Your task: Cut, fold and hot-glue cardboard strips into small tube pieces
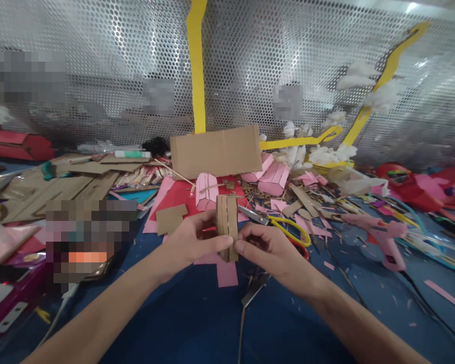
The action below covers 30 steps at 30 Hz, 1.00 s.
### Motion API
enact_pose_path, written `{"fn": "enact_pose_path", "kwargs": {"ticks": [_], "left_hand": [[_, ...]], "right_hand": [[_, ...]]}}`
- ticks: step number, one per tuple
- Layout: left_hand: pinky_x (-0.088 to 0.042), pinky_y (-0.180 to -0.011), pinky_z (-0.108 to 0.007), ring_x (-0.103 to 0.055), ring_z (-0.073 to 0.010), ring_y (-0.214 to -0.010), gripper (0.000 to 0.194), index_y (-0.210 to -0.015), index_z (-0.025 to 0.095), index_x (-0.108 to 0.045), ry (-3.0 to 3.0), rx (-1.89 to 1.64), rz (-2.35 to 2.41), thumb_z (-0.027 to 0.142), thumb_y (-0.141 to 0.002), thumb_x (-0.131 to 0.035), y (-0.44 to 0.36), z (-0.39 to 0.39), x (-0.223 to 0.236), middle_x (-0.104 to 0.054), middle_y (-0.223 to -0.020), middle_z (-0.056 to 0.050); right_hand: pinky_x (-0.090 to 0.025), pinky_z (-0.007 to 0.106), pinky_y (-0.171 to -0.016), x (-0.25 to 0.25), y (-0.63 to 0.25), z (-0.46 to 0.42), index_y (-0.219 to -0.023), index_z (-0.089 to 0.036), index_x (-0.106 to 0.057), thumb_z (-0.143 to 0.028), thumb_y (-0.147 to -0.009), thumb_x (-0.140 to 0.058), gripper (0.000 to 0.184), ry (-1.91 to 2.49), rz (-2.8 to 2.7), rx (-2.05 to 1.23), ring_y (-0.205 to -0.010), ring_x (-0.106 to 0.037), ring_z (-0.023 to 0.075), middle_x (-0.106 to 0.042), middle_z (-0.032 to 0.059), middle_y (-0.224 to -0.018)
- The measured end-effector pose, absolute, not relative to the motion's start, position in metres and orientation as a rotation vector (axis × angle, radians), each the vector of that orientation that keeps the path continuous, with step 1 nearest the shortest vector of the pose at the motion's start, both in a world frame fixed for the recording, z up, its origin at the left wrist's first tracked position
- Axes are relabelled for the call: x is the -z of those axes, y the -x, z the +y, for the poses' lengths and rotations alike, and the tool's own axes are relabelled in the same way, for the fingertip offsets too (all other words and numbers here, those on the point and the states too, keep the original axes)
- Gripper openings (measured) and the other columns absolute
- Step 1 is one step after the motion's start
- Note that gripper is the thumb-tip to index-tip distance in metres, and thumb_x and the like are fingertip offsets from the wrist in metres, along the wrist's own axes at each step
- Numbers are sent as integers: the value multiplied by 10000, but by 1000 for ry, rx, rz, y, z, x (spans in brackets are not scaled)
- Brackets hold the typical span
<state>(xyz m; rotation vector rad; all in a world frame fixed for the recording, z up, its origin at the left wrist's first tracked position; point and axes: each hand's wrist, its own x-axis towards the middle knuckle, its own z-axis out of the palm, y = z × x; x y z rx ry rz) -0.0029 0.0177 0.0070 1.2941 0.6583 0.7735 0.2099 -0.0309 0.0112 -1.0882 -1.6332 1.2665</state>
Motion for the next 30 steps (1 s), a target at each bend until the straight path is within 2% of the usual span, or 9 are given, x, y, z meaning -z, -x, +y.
{"fn": "enact_pose_path", "kwargs": {"ticks": [12,18,30], "left_hand": [[-566,-1005,-399,-672,-293,-1241,570,-1349,180,-646,-1239,-728,641,294,-832,-857,6,20,-9,-704,-1368,-136],[-557,-1027,-420,-660,-293,-1270,678,-1434,239,-580,-1260,-673,604,276,-823,-872,12,21,-6,-704,-1373,-111],[-573,-991,-450,-665,-308,-1238,788,-1470,237,-503,-1247,-678,626,284,-792,-903,13,24,0,-699,-1342,-115]], "right_hand": [[-534,320,-778,-16,-207,-32,-890,-187,-700,-532,-927,-723,348,1055,-1544,-1354,-820,-664,187,-705,30,-852],[-482,285,-735,-14,-208,-31,-873,-183,-673,-488,-928,-739,317,1040,-1499,-1388,-773,-619,152,-675,13,-844],[-433,283,-718,-10,-210,-32,-882,-169,-686,-483,-935,-736,323,1062,-1505,-1387,-767,-565,146,-628,7,-834]]}}
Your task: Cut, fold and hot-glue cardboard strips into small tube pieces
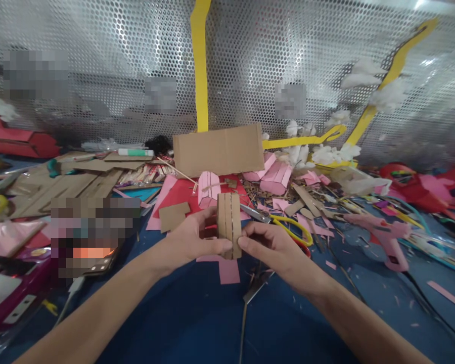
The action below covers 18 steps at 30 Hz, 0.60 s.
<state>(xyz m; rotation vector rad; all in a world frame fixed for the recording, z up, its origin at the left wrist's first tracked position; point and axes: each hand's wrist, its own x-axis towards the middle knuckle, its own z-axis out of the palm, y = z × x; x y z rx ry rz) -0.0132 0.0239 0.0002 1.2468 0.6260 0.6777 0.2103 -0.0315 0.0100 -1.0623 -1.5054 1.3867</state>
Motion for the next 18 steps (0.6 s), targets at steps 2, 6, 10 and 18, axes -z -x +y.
{"fn": "enact_pose_path", "kwargs": {"ticks": [2,6,10,18], "left_hand": [[-565,-1002,-462,-668,-309,-1231,790,-1464,236,-505,-1243,-679,630,286,-786,-907,14,24,0,-709,-1321,-112],[-552,-1008,-473,-649,-323,-1255,847,-1487,220,-484,-1229,-689,666,284,-764,-920,13,22,-3,-693,-1337,-132],[-552,-993,-462,-640,-329,-1260,890,-1491,201,-475,-1195,-689,678,273,-732,-935,11,21,-8,-685,-1345,-145],[-559,-988,-438,-659,-313,-1237,882,-1456,216,-511,-1150,-698,669,276,-701,-963,12,22,-7,-716,-1278,-125]], "right_hand": [[-432,281,-722,-11,-210,-32,-876,-173,-682,-487,-933,-737,324,1056,-1500,-1390,-765,-558,142,-618,1,-826],[-425,281,-720,-13,-211,-31,-884,-174,-685,-502,-943,-722,335,1055,-1526,-1394,-766,-552,140,-627,3,-832],[-389,273,-674,-13,-213,-31,-855,-168,-670,-507,-945,-718,353,1086,-1574,-1370,-721,-509,127,-586,-12,-788],[-392,258,-678,-17,-212,-33,-851,-166,-663,-491,-953,-720,345,1061,-1595,-1406,-726,-504,118,-588,-17,-793]]}}
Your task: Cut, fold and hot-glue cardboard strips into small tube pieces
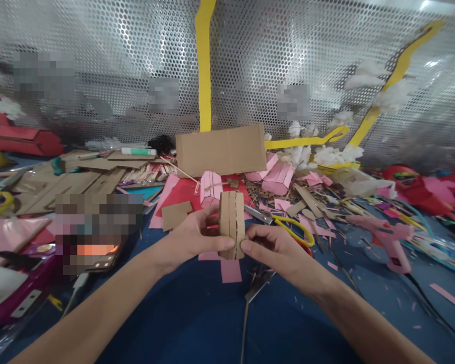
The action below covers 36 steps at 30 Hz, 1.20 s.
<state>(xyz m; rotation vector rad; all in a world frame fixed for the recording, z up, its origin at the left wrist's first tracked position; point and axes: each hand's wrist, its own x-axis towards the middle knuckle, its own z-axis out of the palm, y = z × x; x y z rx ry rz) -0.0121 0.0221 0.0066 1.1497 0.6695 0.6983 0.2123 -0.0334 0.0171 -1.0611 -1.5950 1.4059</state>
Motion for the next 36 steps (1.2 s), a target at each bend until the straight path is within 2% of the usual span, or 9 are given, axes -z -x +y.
{"fn": "enact_pose_path", "kwargs": {"ticks": [9,14,23,29,36], "left_hand": [[-550,-1000,-466,-677,-320,-1201,763,-1369,218,-609,-1127,-709,631,261,-692,-959,11,22,-4,-764,-1132,-99],[-543,-993,-465,-677,-314,-1175,752,-1353,205,-620,-1124,-707,636,269,-687,-962,10,22,-4,-752,-1155,-110],[-541,-998,-445,-664,-292,-1186,676,-1331,220,-635,-1122,-704,604,253,-731,-944,10,23,-3,-747,-1065,-73],[-517,-1056,-486,-668,-304,-1220,692,-1339,214,-621,-1097,-658,615,244,-729,-944,11,22,-4,-750,-1215,-107],[-465,-1130,-487,-613,-298,-1325,733,-1449,235,-538,-1152,-565,568,242,-805,-889,13,18,-6,-680,-1407,-129]], "right_hand": [[-455,275,-773,-18,-211,-35,-905,-169,-698,-510,-938,-736,345,1003,-1537,-1505,-826,-589,146,-668,16,-889],[-472,287,-808,-19,-210,-35,-902,-165,-705,-516,-935,-737,354,990,-1525,-1527,-851,-615,159,-682,22,-879],[-458,265,-749,-19,-210,-34,-886,-181,-706,-471,-941,-742,298,995,-1495,-1505,-778,-592,135,-672,-2,-846],[-446,275,-730,-18,-210,-34,-871,-197,-683,-497,-945,-723,311,1020,-1505,-1452,-760,-565,145,-625,-13,-808],[-417,302,-754,-17,-211,-32,-871,-188,-678,-556,-925,-717,374,1101,-1529,-1342,-792,-527,162,-612,5,-832]]}}
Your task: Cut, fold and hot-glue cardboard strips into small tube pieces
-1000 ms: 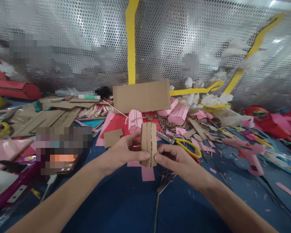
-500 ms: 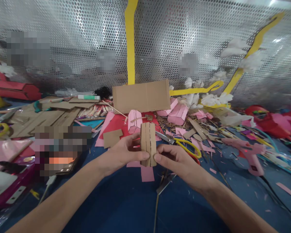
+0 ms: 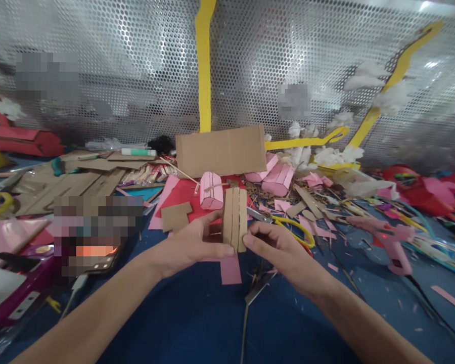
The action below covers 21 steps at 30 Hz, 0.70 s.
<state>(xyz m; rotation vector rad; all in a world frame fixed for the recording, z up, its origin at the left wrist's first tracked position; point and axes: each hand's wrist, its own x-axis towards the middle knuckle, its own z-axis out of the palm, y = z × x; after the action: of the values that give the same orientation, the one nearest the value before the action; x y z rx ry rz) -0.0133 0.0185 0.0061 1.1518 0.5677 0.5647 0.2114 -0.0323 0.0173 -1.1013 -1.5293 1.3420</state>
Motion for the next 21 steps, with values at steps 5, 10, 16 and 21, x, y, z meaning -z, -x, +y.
{"fn": "enact_pose_path", "kwargs": {"ticks": [5,10,16,21], "left_hand": [[-456,-1137,-485,-608,-298,-1327,738,-1456,232,-532,-1165,-597,530,227,-805,-879,12,20,-2,-671,-1418,-133],[-472,-1109,-482,-622,-309,-1299,736,-1439,219,-538,-1182,-607,553,243,-790,-884,11,19,-1,-698,-1352,-134],[-474,-1089,-521,-641,-332,-1259,777,-1451,206,-514,-1186,-626,609,252,-769,-883,10,15,-7,-724,-1258,-137],[-486,-1074,-510,-637,-335,-1262,798,-1457,207,-509,-1199,-622,621,268,-761,-895,10,15,-7,-723,-1262,-138]], "right_hand": [[-424,317,-753,-19,-210,-33,-838,-193,-656,-593,-906,-719,410,1119,-1550,-1322,-793,-529,173,-616,15,-831],[-406,303,-716,-19,-209,-33,-831,-196,-661,-594,-907,-713,409,1130,-1565,-1297,-752,-495,160,-569,-4,-787],[-395,301,-696,-15,-210,-32,-858,-200,-665,-538,-943,-688,349,1141,-1578,-1289,-752,-486,162,-562,-4,-794],[-381,298,-684,-14,-210,-32,-840,-195,-657,-525,-951,-683,349,1146,-1590,-1281,-737,-470,155,-545,-12,-776]]}}
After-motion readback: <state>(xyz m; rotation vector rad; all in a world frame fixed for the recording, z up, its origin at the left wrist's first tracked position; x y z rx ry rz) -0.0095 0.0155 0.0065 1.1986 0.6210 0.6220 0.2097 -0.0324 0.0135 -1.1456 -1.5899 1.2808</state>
